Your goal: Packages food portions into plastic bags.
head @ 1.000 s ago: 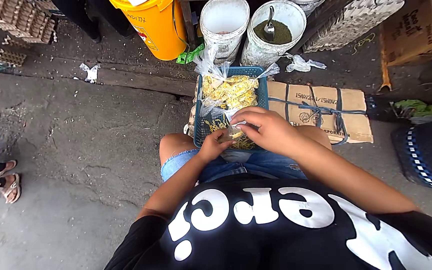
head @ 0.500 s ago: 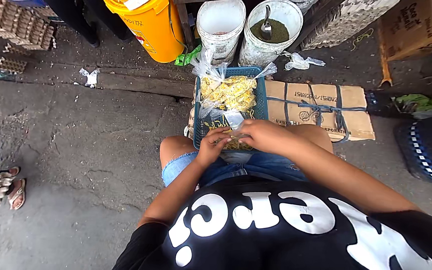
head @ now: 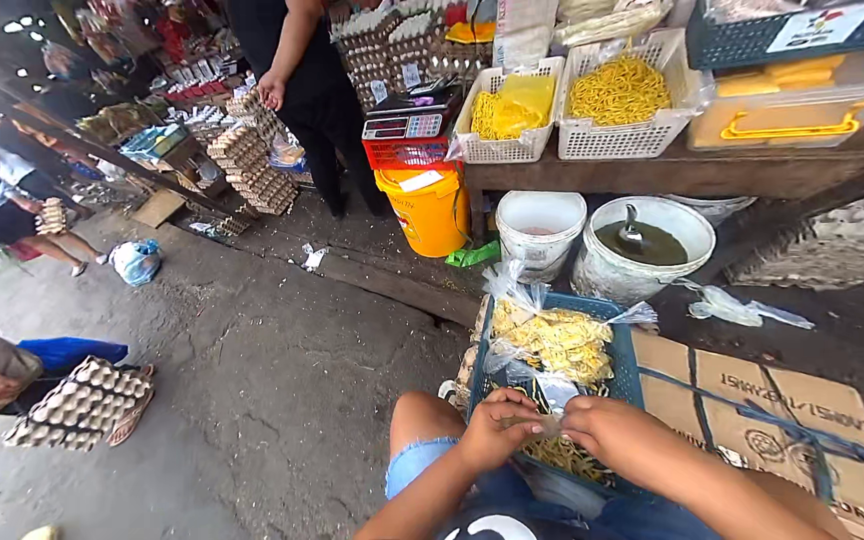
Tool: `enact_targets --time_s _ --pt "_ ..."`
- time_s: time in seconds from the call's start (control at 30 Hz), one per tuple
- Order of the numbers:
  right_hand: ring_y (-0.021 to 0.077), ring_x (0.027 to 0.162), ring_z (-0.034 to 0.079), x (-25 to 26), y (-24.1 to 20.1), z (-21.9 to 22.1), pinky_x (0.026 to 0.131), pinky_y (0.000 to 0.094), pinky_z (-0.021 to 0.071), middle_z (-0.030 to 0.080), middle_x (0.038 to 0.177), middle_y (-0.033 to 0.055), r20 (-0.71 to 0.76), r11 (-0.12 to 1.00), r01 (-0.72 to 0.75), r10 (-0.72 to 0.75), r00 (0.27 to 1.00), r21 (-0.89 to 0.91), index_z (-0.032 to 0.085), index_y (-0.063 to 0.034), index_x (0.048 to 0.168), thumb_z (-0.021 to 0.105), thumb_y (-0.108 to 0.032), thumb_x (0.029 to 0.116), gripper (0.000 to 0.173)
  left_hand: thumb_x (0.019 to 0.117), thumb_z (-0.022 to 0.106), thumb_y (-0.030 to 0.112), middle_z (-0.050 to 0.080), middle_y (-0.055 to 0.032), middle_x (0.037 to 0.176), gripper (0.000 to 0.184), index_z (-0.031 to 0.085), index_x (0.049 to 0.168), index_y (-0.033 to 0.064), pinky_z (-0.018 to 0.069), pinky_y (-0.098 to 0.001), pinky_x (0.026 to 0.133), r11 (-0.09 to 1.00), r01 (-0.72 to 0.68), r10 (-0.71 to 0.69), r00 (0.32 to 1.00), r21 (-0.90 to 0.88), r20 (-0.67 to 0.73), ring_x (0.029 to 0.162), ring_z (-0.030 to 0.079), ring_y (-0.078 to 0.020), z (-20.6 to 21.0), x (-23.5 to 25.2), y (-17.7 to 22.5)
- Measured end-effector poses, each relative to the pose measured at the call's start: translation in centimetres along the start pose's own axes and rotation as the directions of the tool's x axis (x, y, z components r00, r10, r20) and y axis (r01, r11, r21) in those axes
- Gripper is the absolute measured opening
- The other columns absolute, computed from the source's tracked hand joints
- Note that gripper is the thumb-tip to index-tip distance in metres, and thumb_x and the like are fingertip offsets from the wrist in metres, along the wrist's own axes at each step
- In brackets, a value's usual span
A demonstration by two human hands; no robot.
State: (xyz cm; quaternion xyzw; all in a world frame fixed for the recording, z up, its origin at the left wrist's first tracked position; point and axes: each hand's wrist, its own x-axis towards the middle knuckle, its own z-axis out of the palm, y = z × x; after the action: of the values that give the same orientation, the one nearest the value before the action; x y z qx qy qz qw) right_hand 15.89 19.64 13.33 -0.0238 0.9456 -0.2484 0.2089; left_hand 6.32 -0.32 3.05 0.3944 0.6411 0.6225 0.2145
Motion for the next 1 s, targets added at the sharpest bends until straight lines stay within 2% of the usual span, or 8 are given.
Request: enact_targets --time_s 0.1,0.3,0.5,0.6,0.67,0.8,0.9,1.0 --pt "0.039 0.119 0.065 -0.2 -1.0 0.0 0.101 0.0572 0.0505 0.07 0.122 0.0198 0.0 0.997 0.069 -0.069 0.998 0.016 0.076 -0.0031 0.113 0.055 -0.019 0.1058 0.027 0.0828 0.082 0.009 0.063 -0.0234 0.133 0.049 0.066 0.125 -0.01 0.0449 -0.0372 0.112 1.0 0.013 -0.013 0.994 0.0 0.111 0.129 0.058 -0.0243 0.0 0.3 0.6" --pt "0.0357 0.117 0.066 -2.4 -1.0 -2.9 0.101 0.0538 0.051 0.071 0.122 0.0159 -0.083 0.989 0.142 -0.146 0.986 -0.05 0.077 -0.0023 0.108 0.055 -0.016 0.1051 0.026 0.0895 0.075 0.007 0.072 -0.0239 0.118 0.013 0.079 0.092 -0.0044 0.0438 -0.0444 0.113 0.974 -0.076 0.012 0.958 0.211 0.287 0.127 0.061 -0.0343 0.2 0.7 -0.6" --pt "0.0334 0.11 0.07 -4.0 -0.8 -2.8 0.096 0.0537 0.0552 0.073 0.116 0.0143 -0.264 0.972 0.234 -0.225 0.938 0.002 0.078 -0.0037 0.105 0.063 -0.021 0.1016 0.023 0.0819 0.082 0.008 0.064 -0.024 0.132 0.045 0.068 0.12 -0.0107 0.0459 -0.0369 0.111 0.995 0.096 -0.102 0.966 0.036 0.237 0.128 0.059 -0.0236 1.1 0.7 0.4" --pt "0.0343 0.107 0.07 -3.4 -1.1 -2.0 0.093 0.0547 0.0554 0.074 0.112 0.0155 -0.25 0.965 0.258 -0.241 0.938 0.038 0.077 -0.0021 0.099 0.059 -0.026 0.1039 0.031 0.0843 0.074 0.003 0.07 -0.019 0.12 0.023 0.073 0.102 -0.0114 0.0483 -0.0321 0.106 0.993 0.057 -0.028 0.963 -0.099 0.269 0.12 0.062 -0.0149 2.2 1.7 2.0" --pt "0.0305 0.096 0.073 -3.5 -0.5 -2.4 0.083 0.0521 0.0591 0.075 0.102 0.0123 -0.413 0.952 0.307 -0.275 0.868 0.013 0.076 -0.0028 0.088 0.059 -0.029 0.1034 0.034 0.0898 0.071 0.005 0.074 -0.0121 0.107 0.013 0.075 0.094 -0.0069 0.0514 -0.0293 0.1 0.997 0.028 0.0 0.941 -0.075 0.338 0.108 0.066 -0.0083 2.5 2.1 2.5" --pt "0.0125 0.082 0.072 -4.4 1.9 -4.0 0.07 0.0323 0.0601 0.074 0.089 0.001 -0.71 0.93 0.362 -0.301 0.637 -0.07 0.072 -0.01 0.075 0.057 -0.036 0.1015 0.04 0.0956 0.067 0.007 0.072 -0.0189 0.12 0.019 0.076 0.101 -0.0089 0.0484 -0.0374 0.11 0.999 0.029 -0.017 0.886 -0.019 0.462 0.121 0.066 -0.0214 1.9 2.1 2.0" --pt "0.0089 0.09 0.07 -4.3 3.4 -4.1 0.08 0.0275 0.0588 0.074 0.1 0.0019 -0.632 0.913 0.384 -0.218 0.744 0.136 0.077 -0.0101 0.09 0.06 -0.036 0.1007 0.032 0.0983 0.061 0.005 0.075 -0.0125 0.111 0.018 0.072 0.102 -0.0079 0.0542 -0.0339 0.1 0.988 0.126 -0.096 0.957 -0.093 0.274 0.108 0.07 -0.0125 1.7 1.6 0.6" --pt "0.0247 0.101 0.069 -1.3 5.2 -1.6 0.091 0.042 0.0577 0.066 0.122 0.0167 -0.341 0.871 0.151 0.021 0.94 0.468 0.07 -0.004 0.12 0.062 -0.034 0.1025 0.036 0.1016 0.052 0.004 0.075 -0.0048 0.096 0.015 0.064 0.104 -0.004 0.0574 -0.0351 0.091 0.962 0.185 -0.173 0.982 -0.2 0.076 0.093 0.072 -0.0107 1.5 2.2 0.4"
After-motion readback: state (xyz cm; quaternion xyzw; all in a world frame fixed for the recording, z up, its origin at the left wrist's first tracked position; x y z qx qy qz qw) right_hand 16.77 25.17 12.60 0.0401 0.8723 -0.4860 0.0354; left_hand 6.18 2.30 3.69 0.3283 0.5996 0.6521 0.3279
